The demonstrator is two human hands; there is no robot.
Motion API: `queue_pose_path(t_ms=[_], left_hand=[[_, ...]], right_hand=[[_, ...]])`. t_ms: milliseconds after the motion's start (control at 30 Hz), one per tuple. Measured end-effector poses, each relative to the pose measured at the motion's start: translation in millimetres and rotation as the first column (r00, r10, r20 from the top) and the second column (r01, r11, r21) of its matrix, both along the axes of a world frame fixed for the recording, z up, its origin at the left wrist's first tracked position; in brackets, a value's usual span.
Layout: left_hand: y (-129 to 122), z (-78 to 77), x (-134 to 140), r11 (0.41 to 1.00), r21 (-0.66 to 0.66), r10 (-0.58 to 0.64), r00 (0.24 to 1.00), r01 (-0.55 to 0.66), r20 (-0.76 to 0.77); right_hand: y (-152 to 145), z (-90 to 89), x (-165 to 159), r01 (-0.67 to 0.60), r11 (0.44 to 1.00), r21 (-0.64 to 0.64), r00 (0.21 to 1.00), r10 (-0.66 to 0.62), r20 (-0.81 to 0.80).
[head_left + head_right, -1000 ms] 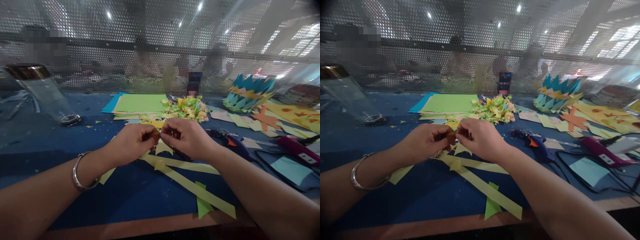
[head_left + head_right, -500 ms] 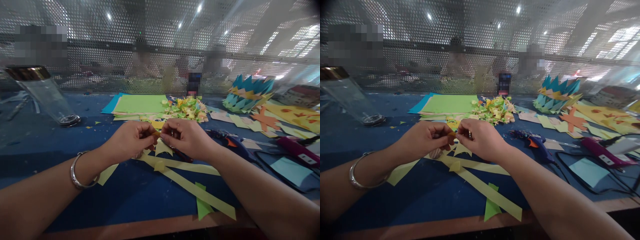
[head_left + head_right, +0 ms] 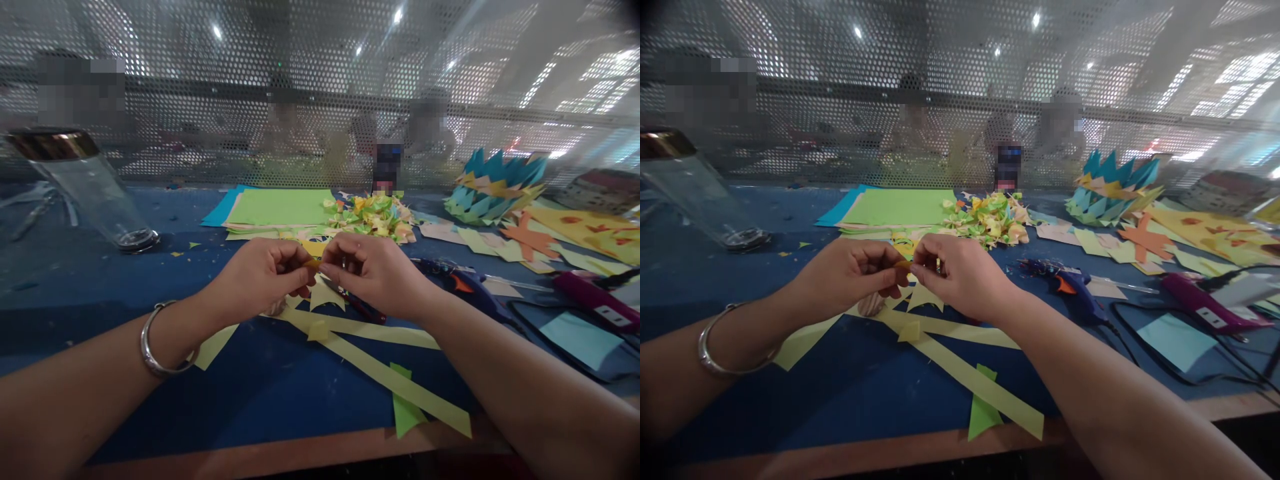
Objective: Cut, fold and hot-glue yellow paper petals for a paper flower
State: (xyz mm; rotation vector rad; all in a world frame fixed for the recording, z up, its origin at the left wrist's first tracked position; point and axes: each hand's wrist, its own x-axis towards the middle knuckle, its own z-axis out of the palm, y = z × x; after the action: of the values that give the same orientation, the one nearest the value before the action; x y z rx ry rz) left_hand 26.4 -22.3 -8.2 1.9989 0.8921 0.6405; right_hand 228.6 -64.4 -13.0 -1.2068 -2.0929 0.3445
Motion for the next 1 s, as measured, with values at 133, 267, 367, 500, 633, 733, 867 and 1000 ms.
queue_pose_path(t_ms=[133, 267, 367, 500, 633, 733, 867, 1000], left_hand=[[1.6, 2.1, 0.9, 0.996, -0.084, 0.005, 0.999, -0.002, 0.038], [2.1, 2.0, 1.1, 0.993, -0.119, 0.012, 0.996, -0.001, 0.091], [2.3, 0.7, -0.1, 0.998, -0.056, -0.007, 0.995, 0.012, 0.097], [0.5, 1.4, -0.6, 0.999, 0.045, -0.004, 0.993, -0.002, 0.117], [-3.3, 2.8, 1.4, 0.991, 0.124, 0.035, 0.990, -0.053, 0.137], [-4.8, -0.2, 1.7, 0.988, 0.140, 0.042, 0.985, -0.066, 0.165], [-4.8, -5.0, 0.0, 0.976, 0.209, 0.049, 0.995, -0.067, 0.092], [-6.5, -2.3, -0.1, 0.938, 0.340, 0.098, 0.991, -0.062, -0.087]], right_hand=[[-0.6, 0.0, 0.6, -0.008, 1.000, 0.002, 1.000, 0.008, -0.023], [-1.5, 0.8, 1.2, 0.007, 1.000, -0.028, 0.999, -0.008, -0.052], [-2.1, 1.7, 1.1, 0.011, 0.999, -0.034, 0.997, -0.014, -0.082], [-2.4, 2.9, 0.6, 0.009, 1.000, -0.007, 0.994, -0.010, -0.112], [-3.5, 2.8, 0.2, -0.001, 1.000, 0.029, 0.990, 0.005, -0.141], [-4.4, 2.2, -0.7, -0.010, 0.999, 0.033, 0.987, 0.015, -0.160], [-4.1, 0.6, -2.6, -0.008, 0.999, 0.036, 0.991, 0.013, -0.131], [-2.4, -2.8, -3.9, -0.002, 0.998, 0.061, 0.998, 0.006, -0.065]])
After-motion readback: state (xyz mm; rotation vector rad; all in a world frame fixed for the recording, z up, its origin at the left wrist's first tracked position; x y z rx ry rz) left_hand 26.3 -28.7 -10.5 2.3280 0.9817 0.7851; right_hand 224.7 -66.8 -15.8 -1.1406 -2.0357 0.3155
